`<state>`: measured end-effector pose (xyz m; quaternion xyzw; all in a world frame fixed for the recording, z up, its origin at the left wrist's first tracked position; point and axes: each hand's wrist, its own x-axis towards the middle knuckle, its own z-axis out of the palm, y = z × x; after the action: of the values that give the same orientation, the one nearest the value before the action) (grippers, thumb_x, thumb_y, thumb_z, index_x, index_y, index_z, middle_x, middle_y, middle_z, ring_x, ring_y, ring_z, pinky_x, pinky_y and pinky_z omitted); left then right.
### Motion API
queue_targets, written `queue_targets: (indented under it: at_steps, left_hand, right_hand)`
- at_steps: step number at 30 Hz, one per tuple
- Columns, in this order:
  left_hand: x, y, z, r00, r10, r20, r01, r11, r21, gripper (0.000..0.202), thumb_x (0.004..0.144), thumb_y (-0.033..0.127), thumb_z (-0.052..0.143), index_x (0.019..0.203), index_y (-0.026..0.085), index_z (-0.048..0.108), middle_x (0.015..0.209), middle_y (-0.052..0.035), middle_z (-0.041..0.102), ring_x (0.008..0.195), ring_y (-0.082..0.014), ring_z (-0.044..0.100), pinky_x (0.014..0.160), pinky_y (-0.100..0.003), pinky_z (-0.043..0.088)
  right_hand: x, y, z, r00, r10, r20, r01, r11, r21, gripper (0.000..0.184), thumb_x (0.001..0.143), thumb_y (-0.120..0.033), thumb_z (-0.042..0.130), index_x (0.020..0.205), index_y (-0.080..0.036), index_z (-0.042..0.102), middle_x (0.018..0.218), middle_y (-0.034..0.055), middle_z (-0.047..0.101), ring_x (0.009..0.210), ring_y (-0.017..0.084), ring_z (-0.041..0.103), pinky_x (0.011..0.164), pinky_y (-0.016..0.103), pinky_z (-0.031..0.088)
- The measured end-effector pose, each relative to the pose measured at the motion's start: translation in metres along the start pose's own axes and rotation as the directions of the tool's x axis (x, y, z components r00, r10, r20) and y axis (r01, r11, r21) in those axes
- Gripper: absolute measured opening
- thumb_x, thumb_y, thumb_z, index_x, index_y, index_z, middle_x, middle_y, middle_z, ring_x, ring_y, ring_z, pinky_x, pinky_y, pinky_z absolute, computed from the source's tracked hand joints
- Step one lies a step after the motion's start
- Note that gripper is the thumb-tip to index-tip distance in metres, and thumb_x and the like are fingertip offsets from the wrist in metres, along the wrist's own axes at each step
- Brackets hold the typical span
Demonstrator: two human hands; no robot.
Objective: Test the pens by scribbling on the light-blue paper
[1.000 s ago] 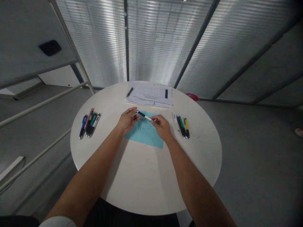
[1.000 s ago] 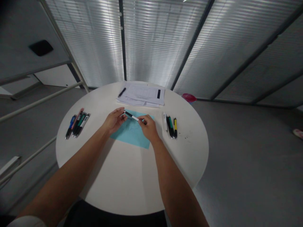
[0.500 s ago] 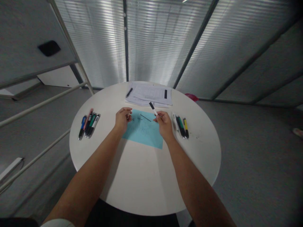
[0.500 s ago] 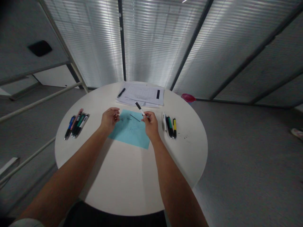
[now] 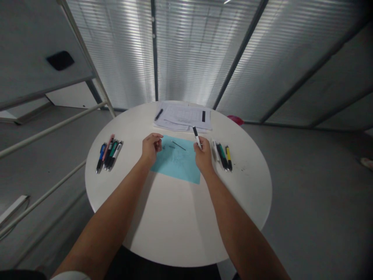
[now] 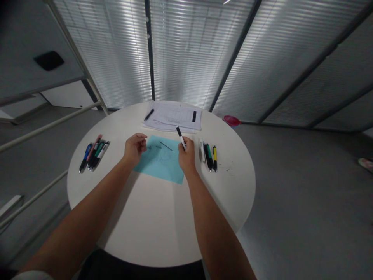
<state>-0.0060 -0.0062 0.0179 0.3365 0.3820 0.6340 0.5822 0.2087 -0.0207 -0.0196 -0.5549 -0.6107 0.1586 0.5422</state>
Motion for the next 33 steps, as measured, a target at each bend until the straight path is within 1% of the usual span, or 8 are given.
queue_targets:
  at_steps: [3, 7, 12, 16, 20, 23, 28, 33]
  left_hand:
    - [-0.001, 0.0, 0.001, 1.0, -0.022, -0.007, 0.022, 0.999, -0.026, 0.01, 0.06, 0.019, 0.058, 0.068, 0.016, 0.062, 0.051, 0.0024, 0.045, 0.04, -0.0064, 0.037, 0.04, -0.018, 0.025]
    - [-0.001, -0.003, 0.001, 1.0, -0.029, -0.007, 0.029, 0.999, -0.027, 0.01, 0.058, 0.018, 0.059, 0.067, 0.016, 0.062, 0.052, 0.002, 0.045, 0.042, -0.0065, 0.038, 0.04, -0.018, 0.024]
    - [0.001, -0.005, 0.0, 1.0, -0.027, 0.012, 0.027, 0.999, -0.027, 0.009, 0.059, 0.019, 0.059, 0.067, 0.015, 0.063, 0.052, 0.0016, 0.046, 0.041, -0.0065, 0.038, 0.039, -0.018, 0.024]
    - [0.001, -0.006, 0.001, 0.998, -0.056, 0.0, 0.056, 0.997, -0.047, 0.008, 0.06, 0.018, 0.059, 0.066, 0.016, 0.062, 0.052, 0.0016, 0.045, 0.041, -0.0064, 0.038, 0.039, -0.018, 0.025]
    - [0.001, -0.008, 0.001, 0.997, -0.08, -0.004, 0.08, 0.995, -0.058, 0.008, 0.059, 0.017, 0.059, 0.067, 0.016, 0.061, 0.052, 0.0017, 0.045, 0.04, -0.0061, 0.038, 0.039, -0.018, 0.026]
    - [0.002, -0.009, 0.001, 0.997, -0.082, -0.007, 0.081, 0.995, -0.053, 0.008, 0.059, 0.016, 0.059, 0.067, 0.016, 0.061, 0.052, 0.0016, 0.045, 0.04, -0.0061, 0.038, 0.038, -0.018, 0.026]
    - [0.003, -0.011, -0.001, 0.998, -0.058, 0.015, 0.059, 0.998, -0.034, 0.008, 0.059, 0.018, 0.06, 0.066, 0.016, 0.061, 0.051, 0.0015, 0.046, 0.04, -0.0063, 0.038, 0.038, -0.018, 0.025]
    - [0.002, -0.01, 0.0, 0.999, -0.045, 0.017, 0.045, 0.999, -0.011, 0.009, 0.058, 0.018, 0.059, 0.066, 0.016, 0.062, 0.05, 0.0016, 0.045, 0.04, -0.0065, 0.036, 0.038, -0.019, 0.025]
  right_hand:
    - [-0.001, -0.009, -0.002, 1.0, -0.021, 0.001, 0.021, 1.0, -0.021, 0.021, 0.089, -0.029, 0.049, 0.102, -0.022, 0.062, 0.102, 0.0082, 0.06, 0.101, 0.022, 0.056, 0.094, 0.039, 0.044]
    - [-0.003, -0.015, -0.003, 0.998, -0.054, 0.035, 0.057, 0.994, -0.095, 0.017, 0.088, -0.026, 0.05, 0.095, -0.022, 0.064, 0.099, 0.0074, 0.063, 0.098, 0.023, 0.058, 0.091, 0.038, 0.044]
    - [-0.005, -0.015, -0.004, 0.997, 0.014, 0.071, 0.0, 0.98, -0.197, 0.017, 0.085, -0.02, 0.049, 0.093, -0.024, 0.064, 0.095, 0.0041, 0.069, 0.093, 0.023, 0.06, 0.088, 0.039, 0.041]
    - [-0.006, -0.018, -0.004, 0.995, 0.047, 0.091, -0.011, 0.932, -0.363, 0.024, 0.083, -0.016, 0.048, 0.097, -0.023, 0.066, 0.097, 0.0057, 0.071, 0.092, 0.025, 0.059, 0.089, 0.041, 0.036]
    - [-0.01, -0.018, -0.002, 0.99, 0.037, 0.138, 0.037, 0.866, -0.498, 0.017, 0.082, -0.024, 0.058, 0.095, -0.024, 0.07, 0.089, 0.0064, 0.071, 0.09, 0.025, 0.057, 0.087, 0.042, 0.032]
    - [-0.012, -0.016, -0.001, 0.986, 0.004, 0.167, 0.085, 0.848, -0.523, 0.012, 0.082, -0.029, 0.064, 0.09, -0.026, 0.072, 0.082, 0.006, 0.07, 0.086, 0.025, 0.056, 0.083, 0.041, 0.032]
    - [-0.012, -0.012, 0.0, 0.982, 0.027, 0.186, 0.082, 0.828, -0.555, 0.009, 0.083, -0.03, 0.065, 0.082, -0.025, 0.072, 0.084, 0.0071, 0.07, 0.086, 0.025, 0.056, 0.08, 0.04, 0.031]
    - [-0.012, -0.008, 0.0, 0.986, 0.014, 0.168, 0.078, 0.845, -0.529, 0.009, 0.086, -0.03, 0.064, 0.083, -0.025, 0.071, 0.086, 0.0078, 0.07, 0.088, 0.025, 0.055, 0.081, 0.041, 0.031]
